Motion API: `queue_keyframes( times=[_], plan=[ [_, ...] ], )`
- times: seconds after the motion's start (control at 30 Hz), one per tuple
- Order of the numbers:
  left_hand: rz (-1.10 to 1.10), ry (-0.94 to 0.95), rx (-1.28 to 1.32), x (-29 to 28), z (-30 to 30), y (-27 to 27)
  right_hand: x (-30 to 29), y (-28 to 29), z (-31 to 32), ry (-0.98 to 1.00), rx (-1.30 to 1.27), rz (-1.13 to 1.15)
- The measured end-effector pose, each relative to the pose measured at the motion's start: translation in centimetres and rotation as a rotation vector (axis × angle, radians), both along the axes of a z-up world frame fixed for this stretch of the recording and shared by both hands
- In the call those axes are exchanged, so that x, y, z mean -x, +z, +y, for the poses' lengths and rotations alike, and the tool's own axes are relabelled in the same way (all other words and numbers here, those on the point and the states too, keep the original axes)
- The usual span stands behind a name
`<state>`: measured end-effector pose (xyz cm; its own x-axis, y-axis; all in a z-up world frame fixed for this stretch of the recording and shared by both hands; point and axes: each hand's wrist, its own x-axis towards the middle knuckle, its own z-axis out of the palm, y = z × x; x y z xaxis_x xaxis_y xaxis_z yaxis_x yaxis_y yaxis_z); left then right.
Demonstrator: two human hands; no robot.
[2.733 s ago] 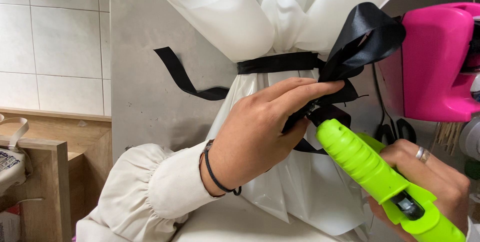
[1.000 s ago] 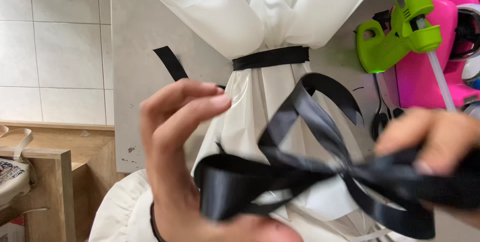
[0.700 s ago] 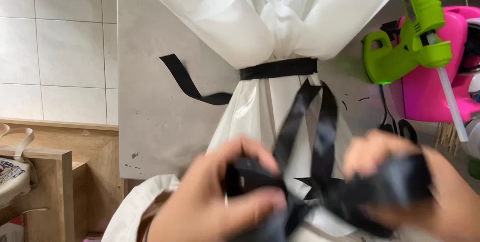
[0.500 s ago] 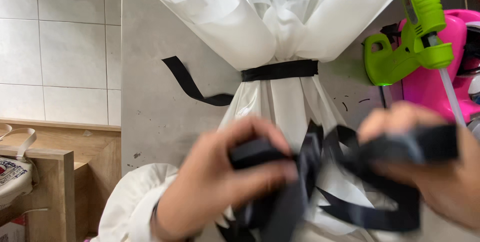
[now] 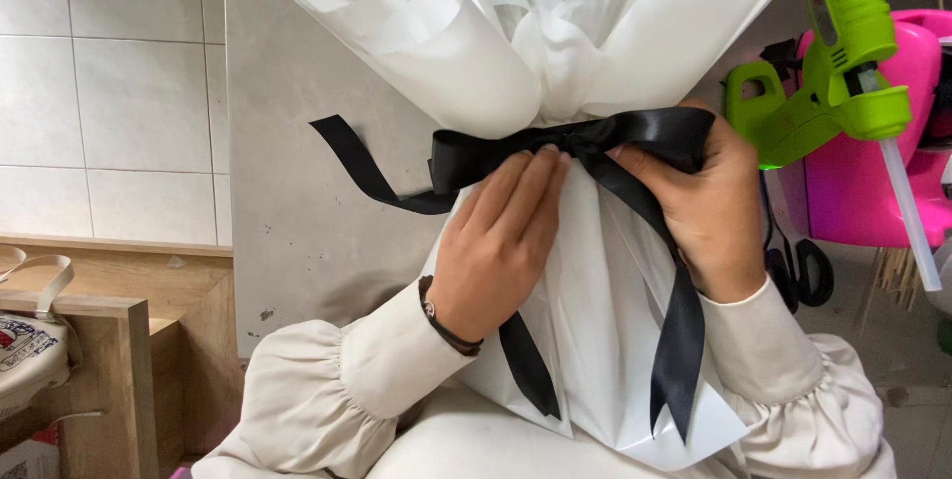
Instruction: The person wraps a black ribbon around a bouquet of blue and white flowers, cuts the ribbon with shears, and applies glue using a glue gun to secure the ribbon and a pre-made bow.
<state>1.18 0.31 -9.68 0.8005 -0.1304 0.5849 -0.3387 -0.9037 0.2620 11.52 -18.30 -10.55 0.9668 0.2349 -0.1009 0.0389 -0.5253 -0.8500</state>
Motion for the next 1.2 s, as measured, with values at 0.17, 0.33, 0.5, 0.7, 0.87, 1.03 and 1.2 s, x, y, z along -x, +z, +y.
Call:
queue_keyframes(
  times=[0.17, 0.33, 0.5, 0.7, 0.87, 1.03, 1.2],
  plan=[
    [0.075, 0.055, -0.026, -0.3, -0.3, -1.2, 1.9, 4.5, 0.9, 0.071, 0.441, -0.510],
    [0.069, 0.029, 0.018, -0.8, -0.2, -0.5, 4.0, 7.3, 2.7, 0.374, 0.443, -0.902],
    [0.081, 0.079, -0.016, -1.1, -0.3, -0.7, 1.5, 3.0, 4.0, 0.522, 0.388, -0.925],
    [0.172, 0.188, -0.032, -1.2, -1.0, -0.7, 2.0, 2.6, 4.4, 0.436, 0.500, -0.950],
    [0.155, 0.230, -0.157, -1.3, -0.9, -1.1, 2.4, 2.0, 4.7, 0.491, 0.738, -1.017],
    [0.196, 0.185, -0.125, -2.4, -0.7, -1.0, 2.3, 1.6, 5.0, 0.485, 0.842, -0.925],
    [0.121, 0.203, -0.108, -2.8, -0.9, -1.0, 1.8, 2.7, 4.8, 0.445, 0.692, -0.862]
  ],
)
